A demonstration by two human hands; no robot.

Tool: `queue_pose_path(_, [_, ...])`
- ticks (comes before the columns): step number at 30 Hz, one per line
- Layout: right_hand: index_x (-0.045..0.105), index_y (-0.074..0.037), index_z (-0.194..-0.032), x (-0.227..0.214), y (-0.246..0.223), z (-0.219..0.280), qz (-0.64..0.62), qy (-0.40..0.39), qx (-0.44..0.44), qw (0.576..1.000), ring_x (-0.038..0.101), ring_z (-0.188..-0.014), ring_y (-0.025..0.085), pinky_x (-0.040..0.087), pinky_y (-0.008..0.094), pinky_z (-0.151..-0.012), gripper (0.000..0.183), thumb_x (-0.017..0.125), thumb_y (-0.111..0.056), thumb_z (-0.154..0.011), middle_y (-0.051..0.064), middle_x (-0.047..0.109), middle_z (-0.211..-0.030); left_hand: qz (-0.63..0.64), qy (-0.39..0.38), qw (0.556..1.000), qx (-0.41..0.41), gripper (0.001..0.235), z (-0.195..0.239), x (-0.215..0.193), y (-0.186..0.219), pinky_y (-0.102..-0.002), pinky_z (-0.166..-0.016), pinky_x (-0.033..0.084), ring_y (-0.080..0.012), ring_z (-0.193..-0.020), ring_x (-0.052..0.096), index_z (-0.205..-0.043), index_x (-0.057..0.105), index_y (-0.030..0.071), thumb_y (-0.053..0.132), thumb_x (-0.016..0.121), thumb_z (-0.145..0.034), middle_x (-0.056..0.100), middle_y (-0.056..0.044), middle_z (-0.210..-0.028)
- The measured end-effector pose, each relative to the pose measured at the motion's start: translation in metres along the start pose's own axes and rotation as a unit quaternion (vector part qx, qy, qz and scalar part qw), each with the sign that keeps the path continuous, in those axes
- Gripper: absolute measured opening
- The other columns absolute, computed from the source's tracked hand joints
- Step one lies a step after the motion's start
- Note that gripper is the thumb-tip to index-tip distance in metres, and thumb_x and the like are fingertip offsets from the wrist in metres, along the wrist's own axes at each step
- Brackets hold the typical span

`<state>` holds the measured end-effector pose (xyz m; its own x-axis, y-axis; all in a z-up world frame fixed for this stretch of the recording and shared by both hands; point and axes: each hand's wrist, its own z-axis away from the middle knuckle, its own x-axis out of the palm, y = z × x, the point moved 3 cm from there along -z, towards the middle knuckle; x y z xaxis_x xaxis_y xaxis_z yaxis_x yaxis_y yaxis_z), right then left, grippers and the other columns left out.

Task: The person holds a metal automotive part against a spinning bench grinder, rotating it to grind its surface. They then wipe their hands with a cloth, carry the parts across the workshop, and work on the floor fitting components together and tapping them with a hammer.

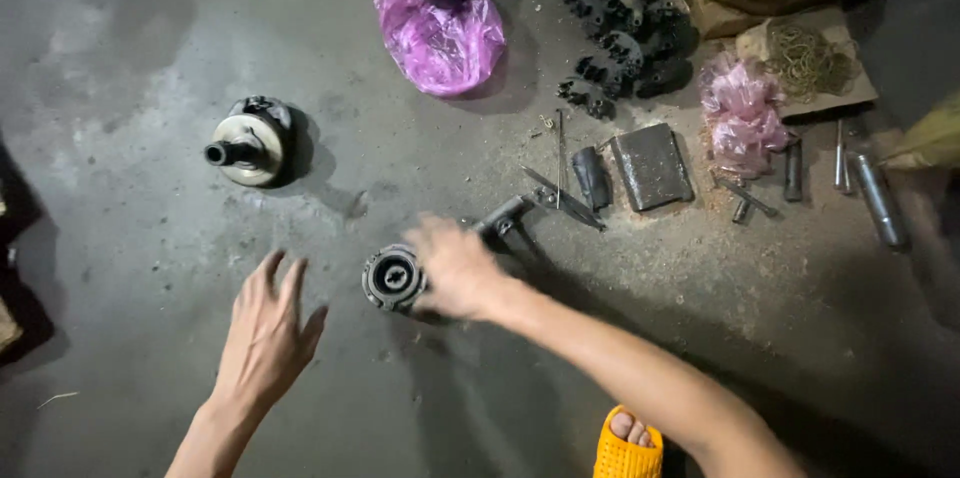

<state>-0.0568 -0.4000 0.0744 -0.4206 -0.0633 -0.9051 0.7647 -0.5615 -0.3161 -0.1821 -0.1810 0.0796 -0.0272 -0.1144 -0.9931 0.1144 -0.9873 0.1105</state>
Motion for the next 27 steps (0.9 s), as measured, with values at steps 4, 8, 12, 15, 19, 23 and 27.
queue_pose_path(4, [0.052, 0.004, -0.138, 0.081, 0.095, 0.030, -0.010, 0.086, 0.224, 0.971, 0.066, -0.110, 0.046, 0.055, 0.058, -0.086, 0.069, 0.078, -0.035, -0.087, 0.028, 0.059, -0.124, 0.081, -0.031, 0.992, -0.089, 0.070, 0.033, -0.002, -0.018, -0.058, -0.096, 0.059, -0.0447, -0.128, 0.059, -0.146, 0.047, 0.003, 0.029, 0.072, -0.086, 0.050, -0.028, -0.138])
queue_pose_path(8, [0.048, 0.007, -0.139, 0.140, 0.158, 0.039, 0.013, 0.124, 0.279, 0.952, 0.076, -0.087, 0.044, 0.063, 0.050, -0.067, 0.059, 0.066, -0.024, -0.092, 0.031, 0.062, -0.125, 0.179, -0.079, 0.974, -0.114, 0.072, 0.017, 0.049, -0.011, -0.063, -0.095, 0.057, -0.0493, -0.127, 0.057, -0.148, 0.046, 0.005, 0.032, 0.074, -0.088, 0.051, -0.028, -0.137])
queue_pose_path(12, [0.051, 0.008, -0.138, 0.106, 0.179, 0.017, 0.028, 0.185, 0.262, 0.947, 0.073, -0.092, 0.047, 0.063, 0.054, -0.068, 0.053, 0.062, -0.023, -0.096, 0.033, 0.060, -0.128, 0.218, -0.083, 0.969, -0.082, 0.070, -0.015, 0.053, 0.047, -0.061, -0.100, 0.054, -0.0475, -0.127, 0.057, -0.144, 0.050, 0.008, 0.033, 0.077, -0.085, 0.052, -0.024, -0.135])
queue_pose_path(15, [0.066, 0.000, -0.111, 0.068, 0.206, 0.018, 0.032, 0.317, 0.214, 0.923, 0.064, -0.103, 0.043, 0.050, 0.052, -0.096, 0.026, 0.064, -0.022, -0.097, 0.028, 0.063, -0.105, 0.224, -0.069, 0.972, -0.020, 0.059, -0.014, 0.046, 0.063, -0.057, -0.099, 0.054, -0.0491, -0.122, 0.060, -0.140, 0.052, 0.005, 0.023, 0.074, -0.088, 0.054, -0.026, -0.130])
queue_pose_path(19, [0.053, 0.012, -0.140, 0.050, 0.260, 0.043, 0.030, 0.219, 0.372, 0.901, 0.052, -0.127, 0.060, 0.049, 0.068, -0.096, 0.064, 0.078, -0.022, -0.093, 0.046, 0.046, -0.137, 0.191, -0.039, 0.981, -0.013, 0.059, 0.010, 0.050, 0.045, -0.055, -0.098, 0.053, -0.0485, -0.119, 0.059, -0.138, 0.050, 0.002, 0.021, 0.073, -0.087, 0.054, -0.027, -0.128])
queue_pose_path(23, [0.064, 0.006, -0.120, 0.041, 0.303, 0.056, 0.081, 0.217, 0.394, 0.889, 0.071, -0.099, 0.050, 0.060, 0.058, -0.074, 0.056, 0.090, -0.017, -0.076, 0.029, 0.069, -0.106, 0.194, -0.032, 0.980, -0.030, 0.055, 0.019, 0.075, 0.024, -0.053, -0.094, 0.055, -0.0451, -0.122, 0.057, -0.135, 0.052, 0.002, 0.016, 0.073, -0.087, 0.054, -0.023, -0.128])
queue_pose_path(27, [0.073, -0.006, -0.108, 0.054, 0.304, 0.064, 0.011, 0.237, 0.413, 0.880, 0.074, -0.097, 0.040, 0.061, 0.054, -0.070, 0.047, 0.093, -0.021, -0.068, 0.018, 0.075, -0.097, 0.186, -0.048, 0.981, -0.017, 0.078, 0.012, 0.090, 0.017, -0.060, -0.098, 0.053, -0.0479, -0.129, 0.052, -0.141, 0.049, -0.001, 0.018, 0.084, -0.074, 0.050, -0.027, -0.139])
